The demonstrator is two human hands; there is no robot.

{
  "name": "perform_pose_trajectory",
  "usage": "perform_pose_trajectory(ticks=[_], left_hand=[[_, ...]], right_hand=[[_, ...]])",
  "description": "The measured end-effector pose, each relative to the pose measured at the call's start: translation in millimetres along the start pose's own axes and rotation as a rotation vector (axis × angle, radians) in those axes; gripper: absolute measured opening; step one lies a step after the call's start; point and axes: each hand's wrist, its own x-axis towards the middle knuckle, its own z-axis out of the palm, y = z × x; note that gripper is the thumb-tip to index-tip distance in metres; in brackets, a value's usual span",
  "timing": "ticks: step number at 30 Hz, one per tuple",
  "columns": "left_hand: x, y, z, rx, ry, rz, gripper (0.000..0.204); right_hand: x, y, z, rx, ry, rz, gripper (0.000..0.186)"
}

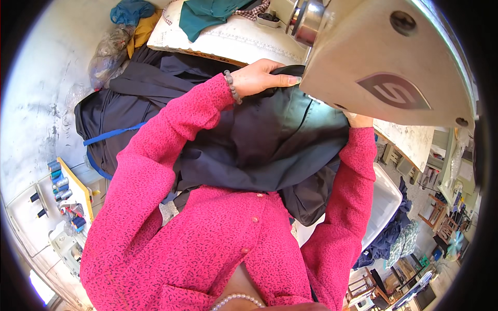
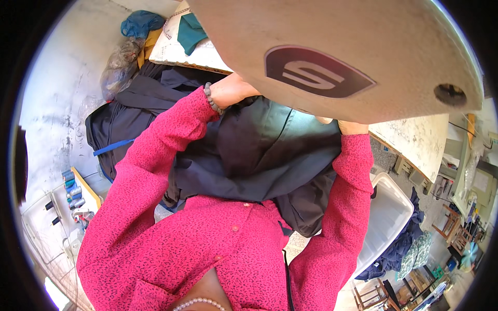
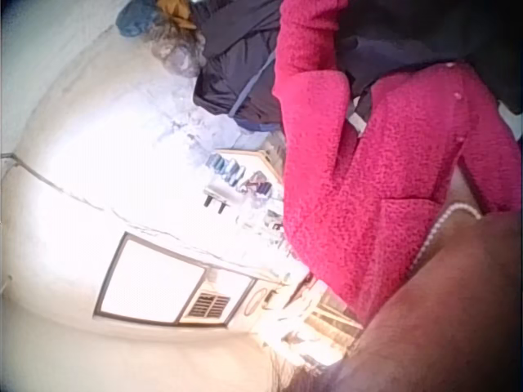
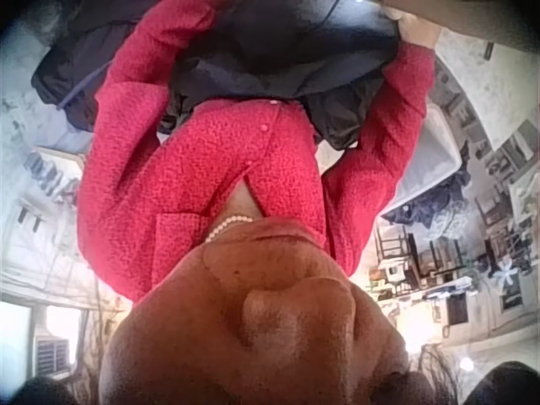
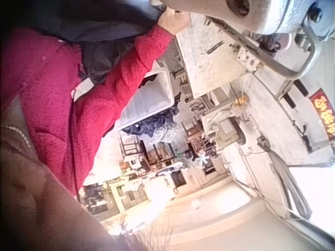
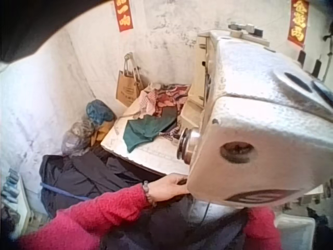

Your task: The person positions black fabric pieces under the presser foot of a sewing machine, sews along the seams, and turns and feeds different sections of the garments through the machine.

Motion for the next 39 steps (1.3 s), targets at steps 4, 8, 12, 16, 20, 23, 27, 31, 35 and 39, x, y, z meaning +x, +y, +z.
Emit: perform_pose_trajectory(ticks=[4,8,12,16,20,23,27,31,35,39], left_hand=[[0.8,-4.3,-1.3,0.015,-0.018,-0.093,0.045],[3.3,-13.0,-6.0,0.029,-0.028,-0.126,0.043],[5.0,-14.4,-5.6,0.026,-0.03,-0.114,0.042],[5.9,-15.6,-7.6,0.019,-0.043,-0.123,0.043],[6.5,-16.6,-7.5,0.039,-0.02,-0.054,0.047],[6.3,-19.1,-9.4,-0.016,-0.018,-0.052,0.05],[4.6,-16.4,-7.0,-0.038,-0.007,-0.04,0.05],[1.4,-7.6,-2.6,-0.196,-0.022,-0.135,0.049],[3.5,-9.8,-2.2,-0.23,-0.063,-0.184,0.048],[-4.8,-1.4,-4.7,-0.251,-0.043,-0.176,0.047]], right_hand=[[-1.8,2.9,0.4,-0.007,-0.006,-0.003,0.034],[-2.4,4.2,0.9,-0.008,-0.013,-0.008,0.034],[-2.4,7.1,2.6,-0.009,-0.013,-0.01,0.034],[-2.7,9.1,3.7,-0.007,-0.014,-0.011,0.034],[-3.9,10.2,5.3,-0.007,-0.027,-0.014,0.034],[-4.4,11.1,7.4,-0.002,-0.033,-0.017,0.034],[-5.0,14.7,9.1,-0.003,-0.051,-0.015,0.035],[-4.7,18.2,4.6,0.018,-0.089,-0.002,0.035],[-0.1,-2.7,-15.0,0.177,-0.164,0.072,0.037],[11.7,-46.7,-32.9,0.684,-0.404,0.236,0.04]])
